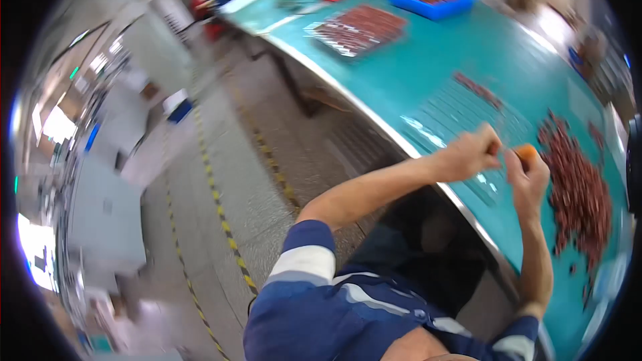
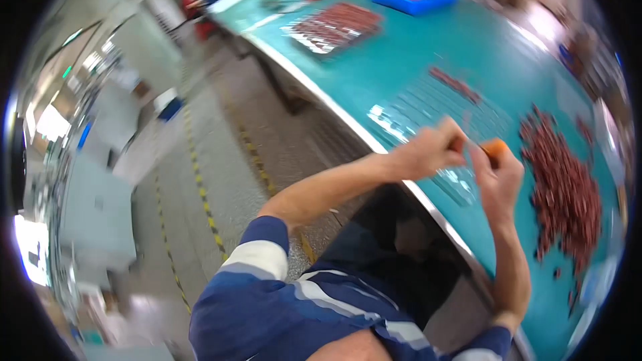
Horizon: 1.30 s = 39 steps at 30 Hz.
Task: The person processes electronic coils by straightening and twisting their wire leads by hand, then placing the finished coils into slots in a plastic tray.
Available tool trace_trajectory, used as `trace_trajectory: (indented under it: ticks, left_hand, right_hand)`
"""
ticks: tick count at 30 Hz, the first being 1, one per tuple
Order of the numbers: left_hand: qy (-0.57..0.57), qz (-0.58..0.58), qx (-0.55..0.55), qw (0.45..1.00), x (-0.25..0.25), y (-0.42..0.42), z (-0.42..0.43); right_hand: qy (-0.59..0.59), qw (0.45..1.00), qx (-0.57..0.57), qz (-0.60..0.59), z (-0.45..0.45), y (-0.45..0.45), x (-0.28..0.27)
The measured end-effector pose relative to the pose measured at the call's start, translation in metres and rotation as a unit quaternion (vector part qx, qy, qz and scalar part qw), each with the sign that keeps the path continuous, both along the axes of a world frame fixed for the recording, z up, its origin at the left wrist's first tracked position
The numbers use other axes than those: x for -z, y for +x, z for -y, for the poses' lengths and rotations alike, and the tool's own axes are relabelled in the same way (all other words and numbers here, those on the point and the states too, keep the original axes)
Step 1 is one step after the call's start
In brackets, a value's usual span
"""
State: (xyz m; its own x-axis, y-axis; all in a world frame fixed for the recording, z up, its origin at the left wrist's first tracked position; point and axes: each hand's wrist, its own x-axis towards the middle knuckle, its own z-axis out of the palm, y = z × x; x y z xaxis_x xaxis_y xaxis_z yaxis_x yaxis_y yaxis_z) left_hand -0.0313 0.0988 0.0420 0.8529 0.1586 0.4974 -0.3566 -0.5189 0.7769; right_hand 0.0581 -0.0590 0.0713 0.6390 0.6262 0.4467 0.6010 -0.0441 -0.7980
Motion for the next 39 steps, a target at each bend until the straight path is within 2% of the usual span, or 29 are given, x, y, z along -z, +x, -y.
trace_trajectory:
  ticks: [1, 2, 3, 5, 8, 11, 17, 20, 21, 27, 30, 33, 36, 39]
  left_hand:
    - [-0.046, -0.002, -0.012, 0.999, 0.001, 0.002, 0.004]
    - [-0.149, 0.005, 0.044, 0.988, -0.005, -0.004, 0.009]
    - [-0.248, 0.072, 0.083, 0.962, 0.004, 0.001, 0.017]
    - [-0.343, 0.104, 0.126, 0.925, 0.007, -0.004, 0.029]
    - [-0.418, 0.116, 0.156, 0.888, 0.017, -0.005, 0.036]
    - [-0.415, 0.116, 0.165, 0.887, 0.018, 0.000, 0.039]
    - [-0.349, 0.036, 0.099, 0.931, 0.016, 0.008, 0.033]
    - [-0.261, 0.014, 0.076, 0.962, 0.020, 0.009, 0.035]
    - [-0.260, 0.004, 0.079, 0.962, 0.022, 0.008, 0.037]
    - [-0.344, 0.030, 0.082, 0.935, 0.025, 0.006, 0.040]
    - [-0.329, 0.020, 0.049, 0.943, 0.025, 0.004, 0.039]
    - [-0.301, 0.023, 0.062, 0.951, 0.027, 0.001, 0.037]
    - [-0.341, 0.015, 0.054, 0.938, 0.027, 0.000, 0.036]
    - [-0.365, 0.018, 0.075, 0.928, 0.019, -0.004, 0.034]
  right_hand:
    - [0.092, 0.986, 0.012, 0.140, -0.005, -0.011, -0.002]
    - [0.084, 0.983, 0.008, 0.164, 0.000, -0.008, -0.010]
    - [0.014, 0.998, 0.033, 0.051, 0.003, -0.003, -0.019]
    - [0.064, 0.985, -0.043, -0.155, 0.000, 0.004, -0.015]
    - [0.082, 0.964, -0.133, -0.215, -0.005, 0.023, -0.001]
    - [0.072, 0.955, -0.161, -0.239, -0.003, 0.029, -0.007]
    - [0.045, 0.985, -0.082, -0.142, -0.003, 0.024, -0.004]
    - [0.044, 0.993, -0.064, 0.083, -0.005, 0.019, -0.002]
    - [0.026, 0.990, -0.069, 0.118, -0.005, 0.019, -0.006]
    - [0.015, 0.995, -0.099, 0.023, -0.005, 0.022, -0.002]
    - [0.032, 0.992, -0.111, 0.055, -0.006, 0.021, 0.001]
    - [0.043, 0.985, -0.117, 0.117, -0.007, 0.018, 0.002]
    - [0.007, 0.994, -0.085, 0.073, -0.008, 0.014, 0.001]
    - [0.063, 0.991, -0.077, -0.090, -0.004, 0.014, 0.003]
